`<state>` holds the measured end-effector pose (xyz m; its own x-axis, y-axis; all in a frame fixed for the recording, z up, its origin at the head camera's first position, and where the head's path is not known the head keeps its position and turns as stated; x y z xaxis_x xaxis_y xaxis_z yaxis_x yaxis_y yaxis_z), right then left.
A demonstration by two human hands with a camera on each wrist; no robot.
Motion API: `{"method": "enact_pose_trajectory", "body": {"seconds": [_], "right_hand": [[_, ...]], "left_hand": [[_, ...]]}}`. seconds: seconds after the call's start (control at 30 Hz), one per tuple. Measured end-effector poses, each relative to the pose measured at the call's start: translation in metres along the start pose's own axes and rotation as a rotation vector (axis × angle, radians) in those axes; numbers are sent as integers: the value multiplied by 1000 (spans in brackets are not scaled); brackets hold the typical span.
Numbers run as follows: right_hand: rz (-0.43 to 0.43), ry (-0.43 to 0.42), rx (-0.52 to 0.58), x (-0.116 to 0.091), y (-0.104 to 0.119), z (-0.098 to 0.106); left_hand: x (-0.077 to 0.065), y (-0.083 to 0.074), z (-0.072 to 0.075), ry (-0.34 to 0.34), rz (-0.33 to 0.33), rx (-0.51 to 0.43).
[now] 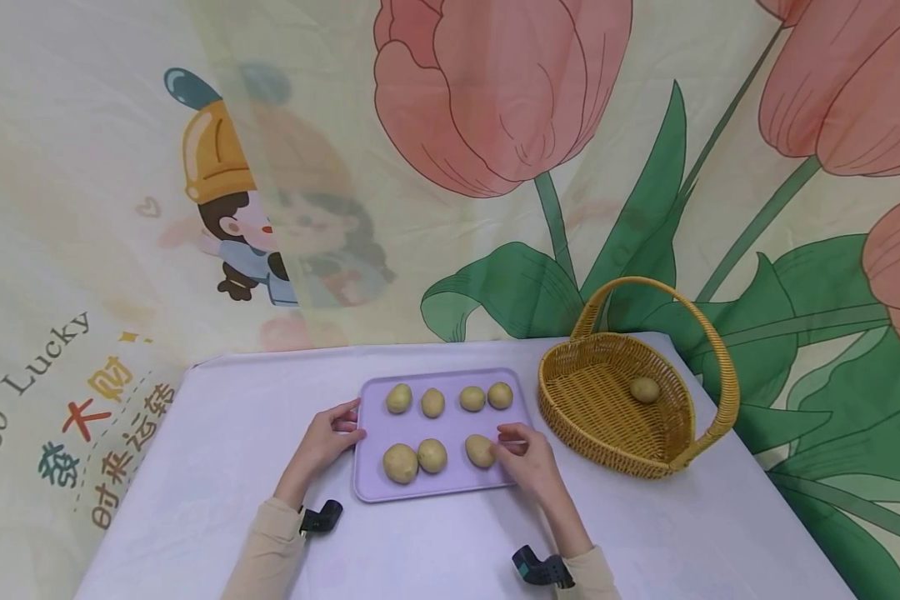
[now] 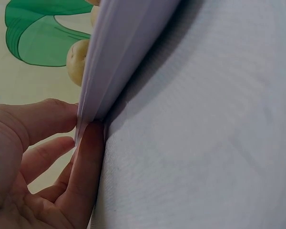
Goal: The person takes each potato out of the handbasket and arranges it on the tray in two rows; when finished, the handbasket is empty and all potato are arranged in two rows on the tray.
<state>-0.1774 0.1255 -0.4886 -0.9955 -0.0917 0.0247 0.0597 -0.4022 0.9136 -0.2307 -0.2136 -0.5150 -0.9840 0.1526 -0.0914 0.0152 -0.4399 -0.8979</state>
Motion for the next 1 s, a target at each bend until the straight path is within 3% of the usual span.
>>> {"method": "enact_pose_trajectory", "body": {"seconds": [0.57,1.0], "right_hand": [[-8,-29,16,9,5,19],[37,-50,16,13,15,29]], "left_hand": [[-2,-1,0,-4,19,19],[-1,-2,0,-5,4,17]]}}
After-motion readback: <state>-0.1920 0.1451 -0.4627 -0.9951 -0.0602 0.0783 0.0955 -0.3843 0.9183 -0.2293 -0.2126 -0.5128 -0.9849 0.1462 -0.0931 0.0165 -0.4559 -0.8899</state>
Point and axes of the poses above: each hand's wrist, its own x-axis towards the middle knuckle, its own z-axis out of the back of the hand, y = z × x, the point moved 6 cm from there along x, towards the middle knuckle, and after that the axes turned 7 degrees about y, right-handed, at the moved point
